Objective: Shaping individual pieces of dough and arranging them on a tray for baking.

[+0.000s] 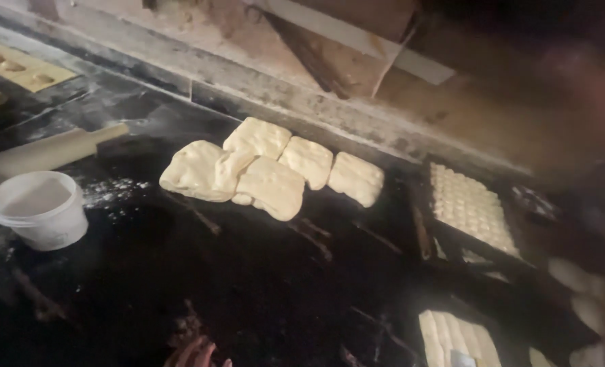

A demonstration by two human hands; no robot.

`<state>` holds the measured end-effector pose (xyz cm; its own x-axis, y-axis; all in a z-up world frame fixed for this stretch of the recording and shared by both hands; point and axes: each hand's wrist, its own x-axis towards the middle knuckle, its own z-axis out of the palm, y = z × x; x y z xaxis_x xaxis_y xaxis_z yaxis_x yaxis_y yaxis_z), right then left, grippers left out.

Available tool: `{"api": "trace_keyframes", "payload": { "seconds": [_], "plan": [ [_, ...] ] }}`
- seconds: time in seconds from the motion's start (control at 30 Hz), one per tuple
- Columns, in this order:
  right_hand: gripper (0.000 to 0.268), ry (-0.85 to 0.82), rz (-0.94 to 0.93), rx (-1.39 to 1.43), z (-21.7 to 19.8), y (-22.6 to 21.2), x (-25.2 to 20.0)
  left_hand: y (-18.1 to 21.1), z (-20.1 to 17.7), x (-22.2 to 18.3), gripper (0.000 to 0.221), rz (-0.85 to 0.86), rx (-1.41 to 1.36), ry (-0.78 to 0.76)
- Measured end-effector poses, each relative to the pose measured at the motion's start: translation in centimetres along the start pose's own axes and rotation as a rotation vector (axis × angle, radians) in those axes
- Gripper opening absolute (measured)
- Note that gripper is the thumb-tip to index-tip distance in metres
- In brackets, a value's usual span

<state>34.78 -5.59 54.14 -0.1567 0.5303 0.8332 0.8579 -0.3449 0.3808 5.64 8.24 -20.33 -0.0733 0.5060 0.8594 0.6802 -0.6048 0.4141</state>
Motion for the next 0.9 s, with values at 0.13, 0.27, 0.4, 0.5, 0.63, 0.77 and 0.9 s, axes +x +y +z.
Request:
{"api": "trace_keyframes", "payload": {
  "seconds": [0.13, 0.27, 0.4, 0.5, 0.63, 0.77, 0.9],
  "plan": [
    [0.036, 0.069, -0.029, -0.023, -1.0, -0.1, -13.4, 0.0, -3.4, 4.0, 0.050, 0.095, 0.008, -0.133],
    [0.038, 0.039, 0.001, 0.049, -1.2, -3.5, -24.3, 5.5, -11.0, 9.8, 0.044, -0.135, 0.023, -0.434],
    [0.035, -0.328, 0.269, 0.259, 1.3, -8.9, -33.5, 9.6, -15.4, 13.7, 0.044, -0.176, -0.025, -0.381],
    [0.038, -0.295, 0.228, 0.453, 2.1, -14.9, -40.4, 10.0, -16.6, 14.9, 0.040, -0.172, -0.219, -0.304],
    [0.032, -0.501, 0.191, 0.391, 2.2, -20.7, -45.0, 8.9, -17.1, 13.8, 0.038, -0.193, -0.238, -0.362],
    [0.033, -0.680, 0.193, 0.602, 2.4, -20.8, -45.8, 8.6, -19.1, 15.1, 0.041, -0.427, -0.409, -0.242],
    [0.091, -1.074, 0.826, 0.449, 2.1, -18.3, -36.7, 9.1, -21.5, 16.1, 0.045, -0.617, -0.582, -0.314]
  ]
}}
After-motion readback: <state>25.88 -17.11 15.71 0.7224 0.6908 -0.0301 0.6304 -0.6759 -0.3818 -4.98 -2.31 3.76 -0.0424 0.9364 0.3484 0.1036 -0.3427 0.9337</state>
